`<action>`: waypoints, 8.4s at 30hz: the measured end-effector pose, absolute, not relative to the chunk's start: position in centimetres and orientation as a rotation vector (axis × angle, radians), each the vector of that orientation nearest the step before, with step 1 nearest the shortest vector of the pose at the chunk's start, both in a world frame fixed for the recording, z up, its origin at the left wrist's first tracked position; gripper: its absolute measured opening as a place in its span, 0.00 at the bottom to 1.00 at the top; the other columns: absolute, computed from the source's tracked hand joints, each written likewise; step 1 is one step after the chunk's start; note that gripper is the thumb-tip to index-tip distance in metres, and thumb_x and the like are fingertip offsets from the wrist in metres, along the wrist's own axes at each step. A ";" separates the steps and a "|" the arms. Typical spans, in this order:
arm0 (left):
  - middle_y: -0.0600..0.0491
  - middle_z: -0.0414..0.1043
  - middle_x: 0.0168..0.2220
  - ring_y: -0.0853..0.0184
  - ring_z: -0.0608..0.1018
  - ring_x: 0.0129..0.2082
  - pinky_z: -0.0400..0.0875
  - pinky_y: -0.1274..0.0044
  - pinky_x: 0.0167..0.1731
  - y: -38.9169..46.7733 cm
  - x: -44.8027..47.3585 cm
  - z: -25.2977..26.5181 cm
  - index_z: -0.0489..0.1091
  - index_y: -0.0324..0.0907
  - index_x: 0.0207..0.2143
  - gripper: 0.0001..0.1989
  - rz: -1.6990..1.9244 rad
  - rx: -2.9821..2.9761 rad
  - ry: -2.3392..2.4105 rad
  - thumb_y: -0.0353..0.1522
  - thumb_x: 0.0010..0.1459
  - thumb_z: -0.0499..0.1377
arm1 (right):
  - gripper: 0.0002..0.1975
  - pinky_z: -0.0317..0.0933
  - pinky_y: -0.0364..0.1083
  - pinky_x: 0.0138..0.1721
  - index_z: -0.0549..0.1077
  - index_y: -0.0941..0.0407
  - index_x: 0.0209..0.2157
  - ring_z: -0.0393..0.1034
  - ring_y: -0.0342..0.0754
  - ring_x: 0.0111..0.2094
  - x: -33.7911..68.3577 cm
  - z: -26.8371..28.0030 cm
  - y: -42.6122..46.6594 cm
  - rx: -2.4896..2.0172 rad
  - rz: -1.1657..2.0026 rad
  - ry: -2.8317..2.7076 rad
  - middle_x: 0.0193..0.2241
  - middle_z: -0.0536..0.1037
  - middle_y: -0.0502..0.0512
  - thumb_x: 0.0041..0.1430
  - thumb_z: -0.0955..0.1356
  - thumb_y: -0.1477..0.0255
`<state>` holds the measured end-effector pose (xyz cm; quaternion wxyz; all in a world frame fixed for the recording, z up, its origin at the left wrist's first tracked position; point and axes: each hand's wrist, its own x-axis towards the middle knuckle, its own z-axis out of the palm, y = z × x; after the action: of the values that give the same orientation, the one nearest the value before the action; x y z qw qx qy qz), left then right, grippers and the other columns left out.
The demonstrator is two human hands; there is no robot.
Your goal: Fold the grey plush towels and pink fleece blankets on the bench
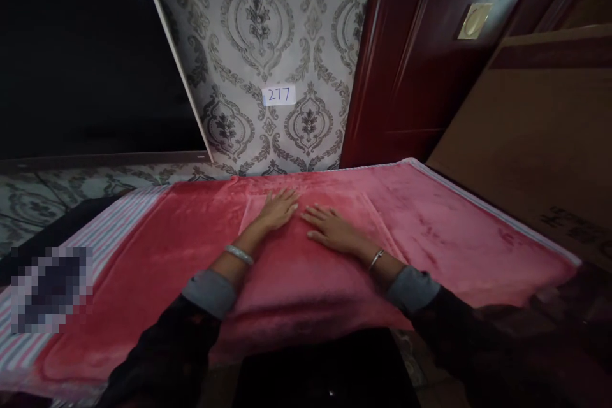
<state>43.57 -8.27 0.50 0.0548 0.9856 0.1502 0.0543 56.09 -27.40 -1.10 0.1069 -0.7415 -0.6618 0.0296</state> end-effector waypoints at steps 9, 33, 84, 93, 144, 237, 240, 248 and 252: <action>0.51 0.49 0.72 0.54 0.50 0.72 0.44 0.50 0.67 -7.9 44.4 -3.8 0.54 0.51 0.69 0.27 0.132 3.056 0.445 0.41 0.70 0.41 | 0.29 0.36 0.67 0.68 0.49 0.45 0.71 0.34 0.58 0.72 53.4 -3.6 -31.6 -2.033 0.184 -2.099 0.72 0.46 0.51 0.73 0.54 0.55; 0.53 0.45 0.73 0.52 0.49 0.72 0.42 0.46 0.65 -15.4 56.8 -2.6 0.52 0.54 0.69 0.27 0.033 3.030 -0.114 0.39 0.69 0.43 | 0.29 0.41 0.66 0.68 0.54 0.46 0.69 0.44 0.58 0.70 57.0 -5.3 -38.6 -2.131 -0.060 -1.824 0.69 0.55 0.55 0.71 0.59 0.54; 0.49 0.63 0.66 0.63 0.65 0.66 0.60 0.61 0.66 -20.7 27.5 -4.3 0.53 0.49 0.69 0.27 0.614 2.776 0.108 0.33 0.69 0.46 | 0.29 0.40 0.68 0.66 0.54 0.46 0.70 0.39 0.60 0.71 53.8 -0.5 -18.3 -2.108 0.086 -2.040 0.71 0.48 0.56 0.72 0.56 0.55; 0.44 0.46 0.72 0.36 0.48 0.70 0.46 0.37 0.61 -19.4 28.7 -6.3 0.55 0.54 0.68 0.37 0.575 2.916 0.612 0.49 0.59 0.59 | 0.28 0.42 0.68 0.66 0.58 0.48 0.68 0.43 0.59 0.70 49.6 -1.7 -11.9 -1.974 0.100 -2.245 0.70 0.54 0.55 0.71 0.57 0.54; 0.51 0.50 0.71 0.56 0.51 0.71 0.43 0.50 0.67 -7.7 46.2 -3.6 0.52 0.53 0.69 0.28 0.182 3.024 0.123 0.46 0.70 0.41 | 0.33 0.30 0.64 0.69 0.48 0.42 0.71 0.30 0.55 0.72 47.2 -3.8 -35.0 -1.669 0.442 -2.144 0.72 0.44 0.49 0.69 0.58 0.50; 0.52 0.56 0.70 0.56 0.63 0.66 0.53 0.60 0.64 -1.1 41.0 -3.5 0.56 0.54 0.68 0.26 0.186 2.947 0.384 0.44 0.70 0.42 | 0.35 0.34 0.65 0.68 0.53 0.49 0.70 0.40 0.60 0.71 44.3 -2.8 -23.3 -1.441 0.239 -2.520 0.71 0.49 0.58 0.67 0.61 0.50; 0.52 0.58 0.69 0.56 0.63 0.66 0.54 0.60 0.64 -0.9 41.2 -4.1 0.56 0.54 0.68 0.27 0.189 2.896 0.386 0.45 0.70 0.41 | 0.32 0.34 0.64 0.68 0.53 0.48 0.70 0.36 0.57 0.71 43.8 -2.7 -24.5 -1.351 0.299 -2.553 0.71 0.50 0.54 0.69 0.60 0.52; 0.51 0.60 0.68 0.59 0.62 0.66 0.52 0.61 0.65 -0.6 41.1 -4.4 0.57 0.52 0.67 0.27 0.222 2.842 0.387 0.45 0.70 0.40 | 0.28 0.30 0.64 0.70 0.57 0.47 0.68 0.34 0.52 0.72 41.4 -3.2 -26.5 -1.193 0.470 -2.535 0.67 0.60 0.48 0.70 0.62 0.57; 0.50 0.59 0.68 0.58 0.61 0.67 0.51 0.62 0.65 -0.6 41.1 -4.2 0.57 0.51 0.68 0.27 0.209 2.864 0.419 0.44 0.70 0.41 | 0.28 0.34 0.54 0.71 0.54 0.45 0.69 0.45 0.46 0.70 41.1 -1.9 -27.5 -1.094 0.644 -2.422 0.67 0.61 0.45 0.72 0.60 0.58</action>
<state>41.07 -0.60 -4.18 0.1197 0.9798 0.1433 0.0716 41.12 -27.45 -1.86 0.2023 -0.3917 -0.8674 0.2307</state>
